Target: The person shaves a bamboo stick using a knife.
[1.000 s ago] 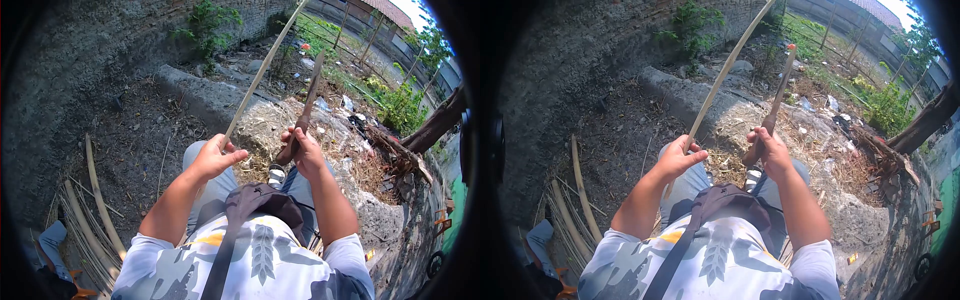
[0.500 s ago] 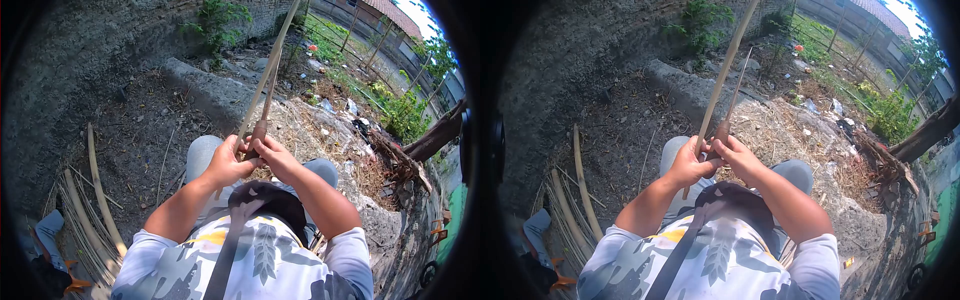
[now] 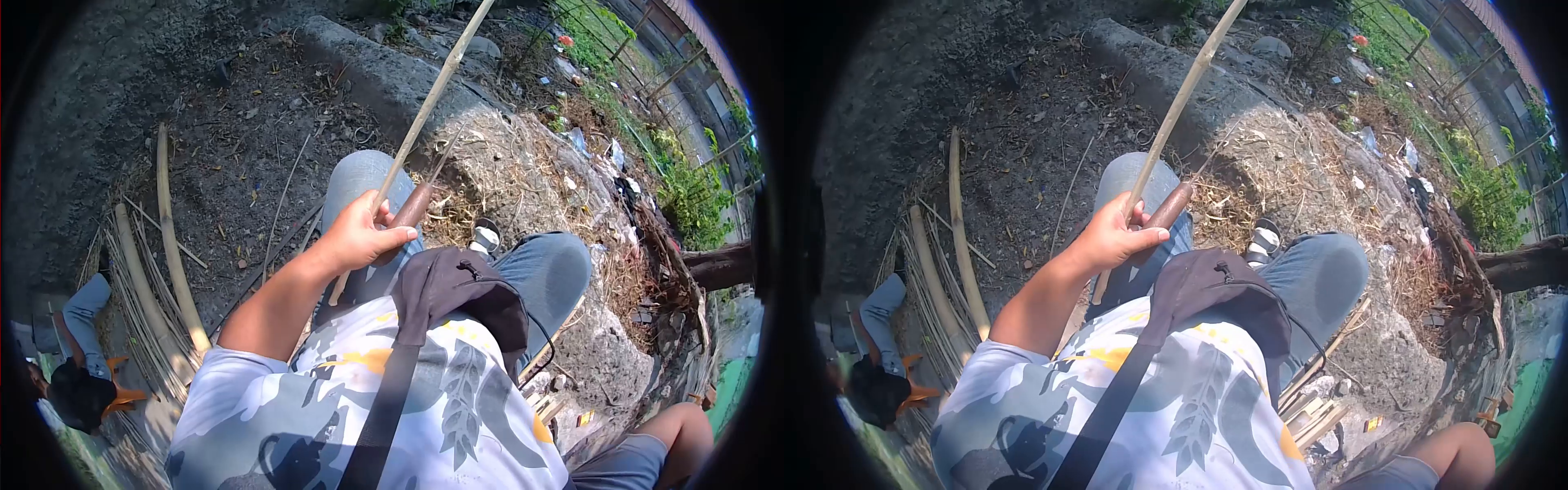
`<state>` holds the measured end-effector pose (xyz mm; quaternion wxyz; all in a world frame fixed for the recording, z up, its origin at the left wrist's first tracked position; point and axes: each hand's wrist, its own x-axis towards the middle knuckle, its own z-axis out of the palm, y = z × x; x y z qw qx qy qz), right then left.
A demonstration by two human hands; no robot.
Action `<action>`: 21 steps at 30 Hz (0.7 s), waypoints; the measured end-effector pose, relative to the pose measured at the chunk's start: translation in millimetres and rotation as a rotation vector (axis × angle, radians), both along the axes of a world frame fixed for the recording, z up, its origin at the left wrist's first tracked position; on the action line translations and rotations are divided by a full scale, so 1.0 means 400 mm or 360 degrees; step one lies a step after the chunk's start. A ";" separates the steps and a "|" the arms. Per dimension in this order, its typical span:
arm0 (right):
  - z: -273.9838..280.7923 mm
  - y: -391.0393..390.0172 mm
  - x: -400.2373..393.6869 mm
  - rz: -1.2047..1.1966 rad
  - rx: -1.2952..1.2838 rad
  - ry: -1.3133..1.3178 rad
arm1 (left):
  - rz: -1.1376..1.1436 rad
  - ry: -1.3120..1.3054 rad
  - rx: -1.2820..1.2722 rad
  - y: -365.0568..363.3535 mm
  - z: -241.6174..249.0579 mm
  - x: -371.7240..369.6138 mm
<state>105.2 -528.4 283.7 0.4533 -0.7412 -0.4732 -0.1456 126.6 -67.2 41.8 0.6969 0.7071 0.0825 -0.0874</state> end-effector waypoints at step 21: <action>-0.111 -0.002 -0.063 -0.0074 -0.0284 0.0118 | 0.0079 0.0060 -0.0136 0.015 -0.001 -0.010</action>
